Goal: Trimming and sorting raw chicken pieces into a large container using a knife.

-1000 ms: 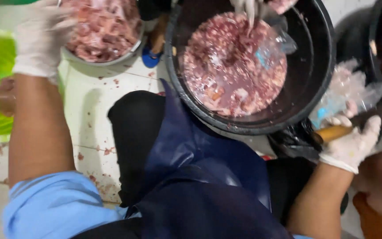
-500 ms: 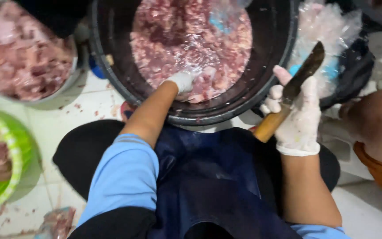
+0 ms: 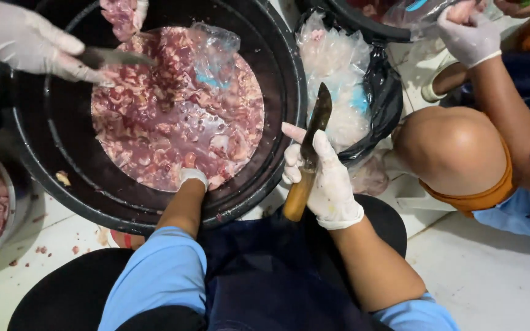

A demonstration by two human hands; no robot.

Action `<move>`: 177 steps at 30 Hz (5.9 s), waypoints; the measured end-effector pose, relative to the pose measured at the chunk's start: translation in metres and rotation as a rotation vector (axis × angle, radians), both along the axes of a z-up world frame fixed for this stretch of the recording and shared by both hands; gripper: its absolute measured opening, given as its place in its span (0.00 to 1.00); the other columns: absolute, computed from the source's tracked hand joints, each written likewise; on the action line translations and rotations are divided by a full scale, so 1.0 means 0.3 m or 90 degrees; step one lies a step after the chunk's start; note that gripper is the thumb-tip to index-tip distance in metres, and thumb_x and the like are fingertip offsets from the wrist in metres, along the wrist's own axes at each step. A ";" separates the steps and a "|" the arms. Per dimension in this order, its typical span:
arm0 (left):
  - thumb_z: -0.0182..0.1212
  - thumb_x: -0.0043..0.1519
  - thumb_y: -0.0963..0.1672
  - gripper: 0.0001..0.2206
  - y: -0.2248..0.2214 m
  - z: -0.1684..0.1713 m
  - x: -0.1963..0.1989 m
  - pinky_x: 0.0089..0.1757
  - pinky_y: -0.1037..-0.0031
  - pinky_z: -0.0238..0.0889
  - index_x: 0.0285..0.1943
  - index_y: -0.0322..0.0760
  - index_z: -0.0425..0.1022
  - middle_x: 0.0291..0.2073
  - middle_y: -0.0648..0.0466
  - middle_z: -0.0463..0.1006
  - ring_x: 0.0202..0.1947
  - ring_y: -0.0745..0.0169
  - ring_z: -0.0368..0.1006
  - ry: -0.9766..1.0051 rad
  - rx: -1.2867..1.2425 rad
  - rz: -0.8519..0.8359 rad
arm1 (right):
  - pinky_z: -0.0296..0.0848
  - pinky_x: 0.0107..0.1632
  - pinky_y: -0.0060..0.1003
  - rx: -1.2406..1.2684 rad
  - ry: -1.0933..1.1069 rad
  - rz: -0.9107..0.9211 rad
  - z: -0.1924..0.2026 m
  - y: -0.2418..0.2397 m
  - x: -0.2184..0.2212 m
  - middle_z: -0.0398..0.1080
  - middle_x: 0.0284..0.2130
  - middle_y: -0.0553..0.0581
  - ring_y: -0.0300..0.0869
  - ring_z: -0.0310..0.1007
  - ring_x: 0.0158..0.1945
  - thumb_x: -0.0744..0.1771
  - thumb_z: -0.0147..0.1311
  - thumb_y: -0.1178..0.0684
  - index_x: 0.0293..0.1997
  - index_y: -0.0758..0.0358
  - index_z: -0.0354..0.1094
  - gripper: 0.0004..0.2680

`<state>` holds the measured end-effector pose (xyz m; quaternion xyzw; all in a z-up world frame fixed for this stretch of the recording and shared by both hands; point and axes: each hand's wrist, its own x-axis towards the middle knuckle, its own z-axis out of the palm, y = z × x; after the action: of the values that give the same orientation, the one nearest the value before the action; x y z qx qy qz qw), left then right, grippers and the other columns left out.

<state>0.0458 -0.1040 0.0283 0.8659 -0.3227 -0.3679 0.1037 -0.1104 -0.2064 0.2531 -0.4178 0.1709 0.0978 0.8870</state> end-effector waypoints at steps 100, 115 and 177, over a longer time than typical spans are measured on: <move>0.60 0.57 0.35 0.06 0.316 0.411 -0.365 0.38 0.77 0.75 0.40 0.29 0.71 0.29 0.48 0.76 0.32 0.66 0.75 0.468 -1.324 0.885 | 0.63 0.17 0.30 -0.404 -0.225 0.167 -0.168 0.194 0.028 0.67 0.26 0.60 0.38 0.63 0.18 0.67 0.46 0.56 0.72 0.44 0.39 0.25; 0.70 0.46 0.33 0.19 0.287 0.197 -0.310 0.40 0.76 0.74 0.43 0.41 0.73 0.33 0.54 0.79 0.36 0.73 0.74 0.055 -1.067 0.744 | 0.56 0.20 0.33 -0.171 -0.027 0.100 -0.153 0.173 0.065 0.61 0.20 0.52 0.38 0.53 0.15 0.66 0.51 0.44 0.51 0.48 0.69 0.10; 0.59 0.52 0.51 0.13 0.374 0.339 -0.401 0.49 0.65 0.62 0.45 0.53 0.74 0.35 0.53 0.74 0.47 0.53 0.70 -0.349 -0.489 0.428 | 0.60 0.20 0.36 -0.127 -0.052 0.125 -0.004 0.271 -0.053 0.63 0.20 0.56 0.42 0.61 0.15 0.67 0.47 0.49 0.43 0.61 0.68 0.09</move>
<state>-0.0746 0.0082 0.1300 0.8849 -0.1550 0.0668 0.4342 -0.1263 -0.1252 0.2519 -0.5223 0.1019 0.1498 0.8333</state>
